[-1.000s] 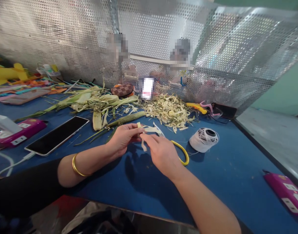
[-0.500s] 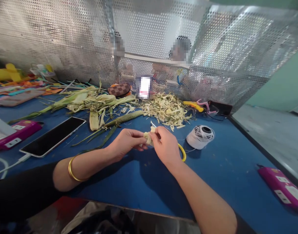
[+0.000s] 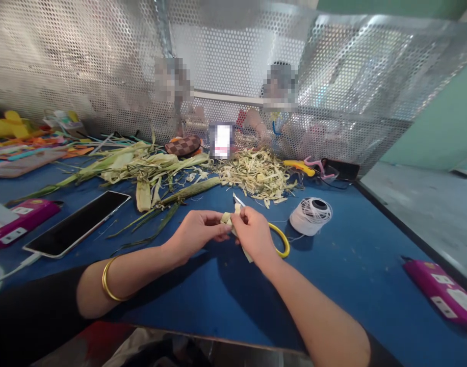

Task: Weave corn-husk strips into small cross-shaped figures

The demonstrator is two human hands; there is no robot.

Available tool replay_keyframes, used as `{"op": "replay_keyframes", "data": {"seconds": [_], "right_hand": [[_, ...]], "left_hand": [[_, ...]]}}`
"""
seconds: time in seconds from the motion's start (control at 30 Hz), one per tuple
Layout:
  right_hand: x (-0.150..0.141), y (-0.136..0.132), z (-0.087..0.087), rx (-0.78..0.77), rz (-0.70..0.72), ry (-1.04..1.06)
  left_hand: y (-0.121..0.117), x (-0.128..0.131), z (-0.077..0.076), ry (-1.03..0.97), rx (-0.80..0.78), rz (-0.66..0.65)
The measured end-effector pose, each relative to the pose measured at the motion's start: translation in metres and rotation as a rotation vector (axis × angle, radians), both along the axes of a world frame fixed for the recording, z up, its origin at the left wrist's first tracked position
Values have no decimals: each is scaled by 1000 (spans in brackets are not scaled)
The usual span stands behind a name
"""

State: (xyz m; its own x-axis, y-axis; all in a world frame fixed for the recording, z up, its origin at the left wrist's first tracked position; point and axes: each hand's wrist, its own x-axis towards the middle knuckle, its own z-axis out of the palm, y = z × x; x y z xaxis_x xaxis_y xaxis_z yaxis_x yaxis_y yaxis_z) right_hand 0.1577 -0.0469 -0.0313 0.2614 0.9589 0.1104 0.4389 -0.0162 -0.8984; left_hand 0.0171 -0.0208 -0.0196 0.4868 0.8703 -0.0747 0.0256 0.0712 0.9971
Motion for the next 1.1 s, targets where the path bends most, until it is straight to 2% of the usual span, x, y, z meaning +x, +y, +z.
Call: {"op": "replay_keyframes", "data": {"seconds": [0.13, 0.27, 0.4, 0.47, 0.57, 0.67, 0.73, 0.9, 1.03, 1.1], "right_hand": [[0, 0, 1, 51, -7, -93], [4, 2, 0, 92, -16, -156], [12, 2, 3, 280, -46, -226], [15, 1, 6, 400, 43, -367], [18, -1, 11, 499, 224, -631], [16, -4, 14, 542, 261, -798], [13, -5, 14, 513, 206, -726], [4, -3, 7, 260, 55, -140], [1, -1, 5, 112, 40, 188], [3, -1, 7, 66, 70, 230]], "left_hand": [[1, 0, 3, -33, -92, 40], [3, 0, 4, -37, -118, 107], [6, -2, 4, -52, -140, 110], [6, -3, 3, -54, -131, 77], [6, -5, 3, -13, -93, 26], [6, -5, 4, 30, -61, 8], [6, -5, 5, 34, -50, 0], [4, -5, 9, -4, -73, 4], [4, -4, 9, -35, -99, -7], [6, -4, 8, -56, -122, 10]]}}
